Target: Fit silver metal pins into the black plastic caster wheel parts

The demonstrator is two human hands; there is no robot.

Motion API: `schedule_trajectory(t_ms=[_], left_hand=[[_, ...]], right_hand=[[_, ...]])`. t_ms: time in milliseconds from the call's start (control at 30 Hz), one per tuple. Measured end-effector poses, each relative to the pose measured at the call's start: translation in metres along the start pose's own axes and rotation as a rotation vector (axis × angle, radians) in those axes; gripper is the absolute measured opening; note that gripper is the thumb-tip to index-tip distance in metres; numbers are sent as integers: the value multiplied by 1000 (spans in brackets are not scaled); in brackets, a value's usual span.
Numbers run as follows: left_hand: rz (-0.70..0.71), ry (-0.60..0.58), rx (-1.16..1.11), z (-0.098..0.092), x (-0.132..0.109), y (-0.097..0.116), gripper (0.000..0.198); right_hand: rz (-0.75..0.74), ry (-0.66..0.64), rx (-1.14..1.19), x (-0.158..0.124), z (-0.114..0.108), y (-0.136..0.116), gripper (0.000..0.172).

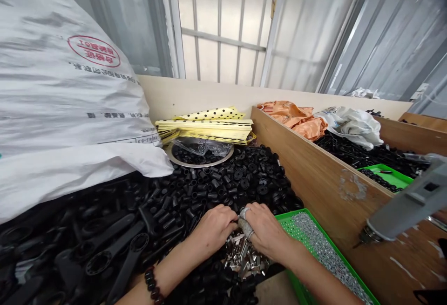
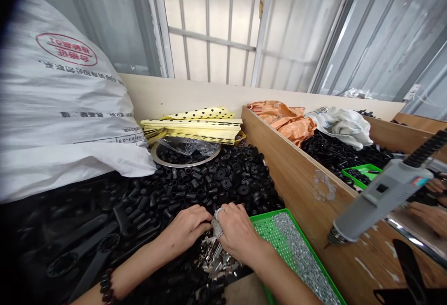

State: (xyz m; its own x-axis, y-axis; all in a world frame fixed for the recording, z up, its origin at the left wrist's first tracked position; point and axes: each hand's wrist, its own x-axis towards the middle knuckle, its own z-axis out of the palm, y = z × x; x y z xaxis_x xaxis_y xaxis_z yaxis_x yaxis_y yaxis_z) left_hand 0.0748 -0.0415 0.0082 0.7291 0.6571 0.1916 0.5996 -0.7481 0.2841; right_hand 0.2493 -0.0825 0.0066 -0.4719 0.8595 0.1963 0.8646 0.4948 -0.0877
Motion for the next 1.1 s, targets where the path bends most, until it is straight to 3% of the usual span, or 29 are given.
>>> schedule_trajectory(t_ms=[133, 267, 433, 600, 800, 900, 1100], left_hand=[[62, -15, 55, -8, 6, -6, 12], [21, 29, 194, -15, 25, -15, 18], [3, 4, 329, -4, 52, -17, 17], [-15, -39, 284, 7, 60, -19, 27], [-112, 27, -109, 1, 52, -20, 24], [-218, 131, -448, -10, 39, -13, 18], [-411, 282, -1175, -27, -3, 11, 30]], right_hand=[[14, -11, 14, -8, -9, 4, 25], [87, 28, 10, -16, -15, 13, 29], [105, 62, 18, -21, -16, 17, 29], [108, 100, 47, -25, -16, 17, 31], [102, 151, 90, -29, -25, 12, 30], [87, 203, 127, -31, -33, 4, 24], [-16, 357, 208, -32, -46, -21, 20]])
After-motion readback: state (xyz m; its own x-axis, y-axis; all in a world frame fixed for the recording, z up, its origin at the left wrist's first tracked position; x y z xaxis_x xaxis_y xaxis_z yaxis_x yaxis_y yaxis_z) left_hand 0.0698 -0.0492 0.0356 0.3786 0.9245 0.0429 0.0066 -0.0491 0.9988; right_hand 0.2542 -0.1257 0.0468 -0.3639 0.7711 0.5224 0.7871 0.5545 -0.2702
